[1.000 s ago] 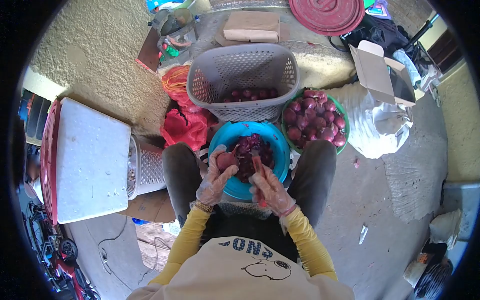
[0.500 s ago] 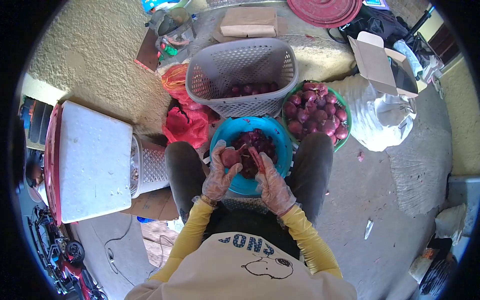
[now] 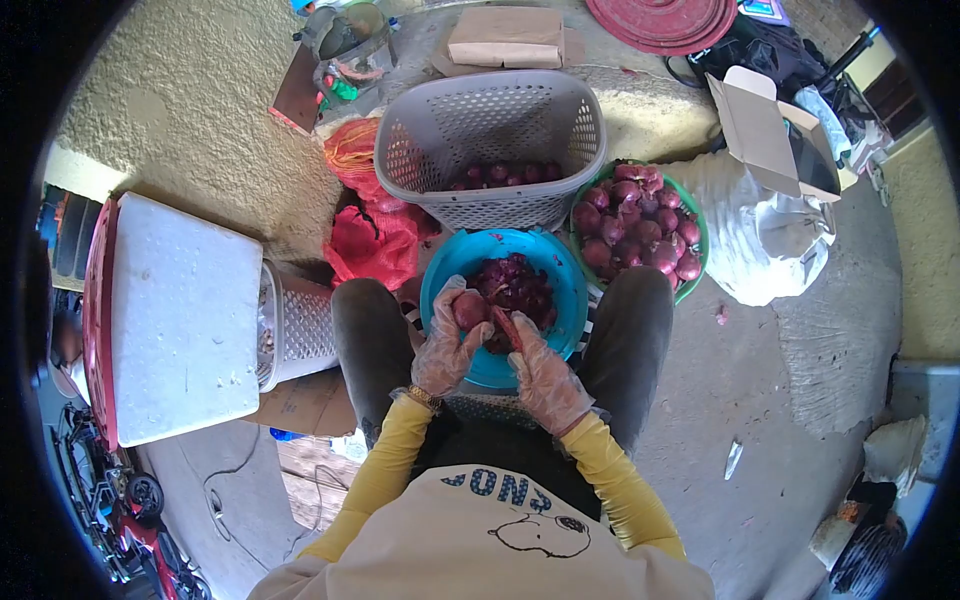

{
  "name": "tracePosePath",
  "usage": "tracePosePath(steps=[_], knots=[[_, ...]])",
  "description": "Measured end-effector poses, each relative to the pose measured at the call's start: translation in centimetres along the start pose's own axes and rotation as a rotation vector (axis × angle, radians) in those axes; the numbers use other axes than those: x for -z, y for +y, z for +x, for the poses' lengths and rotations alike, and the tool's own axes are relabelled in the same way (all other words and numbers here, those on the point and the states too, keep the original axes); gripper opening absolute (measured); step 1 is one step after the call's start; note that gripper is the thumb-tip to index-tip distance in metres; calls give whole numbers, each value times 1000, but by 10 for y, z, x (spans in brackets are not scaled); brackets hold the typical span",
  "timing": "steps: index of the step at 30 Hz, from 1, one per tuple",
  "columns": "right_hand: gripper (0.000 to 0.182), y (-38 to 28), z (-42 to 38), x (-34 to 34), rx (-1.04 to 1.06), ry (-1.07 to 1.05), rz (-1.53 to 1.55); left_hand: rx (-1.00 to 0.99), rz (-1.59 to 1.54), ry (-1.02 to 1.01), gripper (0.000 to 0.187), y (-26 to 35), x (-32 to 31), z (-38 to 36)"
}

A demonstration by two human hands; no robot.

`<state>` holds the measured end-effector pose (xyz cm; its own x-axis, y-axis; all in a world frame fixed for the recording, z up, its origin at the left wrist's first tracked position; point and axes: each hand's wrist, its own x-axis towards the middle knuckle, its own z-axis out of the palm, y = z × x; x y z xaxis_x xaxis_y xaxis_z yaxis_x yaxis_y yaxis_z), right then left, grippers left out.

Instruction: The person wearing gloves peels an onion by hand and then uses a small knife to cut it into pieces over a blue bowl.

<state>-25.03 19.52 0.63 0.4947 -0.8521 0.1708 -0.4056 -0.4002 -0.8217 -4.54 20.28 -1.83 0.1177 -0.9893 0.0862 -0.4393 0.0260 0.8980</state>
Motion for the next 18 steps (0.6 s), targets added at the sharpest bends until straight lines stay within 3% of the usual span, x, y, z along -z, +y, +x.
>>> tracePosePath(steps=[13, 18], knots=[[57, -12, -4, 4, -27, -46, -116, -74, 73, 41, 66, -2, -1, 0], [59, -7, 0, -12, -63, -57, -137, -18, -20, -6, 64, 5, -2, -1]])
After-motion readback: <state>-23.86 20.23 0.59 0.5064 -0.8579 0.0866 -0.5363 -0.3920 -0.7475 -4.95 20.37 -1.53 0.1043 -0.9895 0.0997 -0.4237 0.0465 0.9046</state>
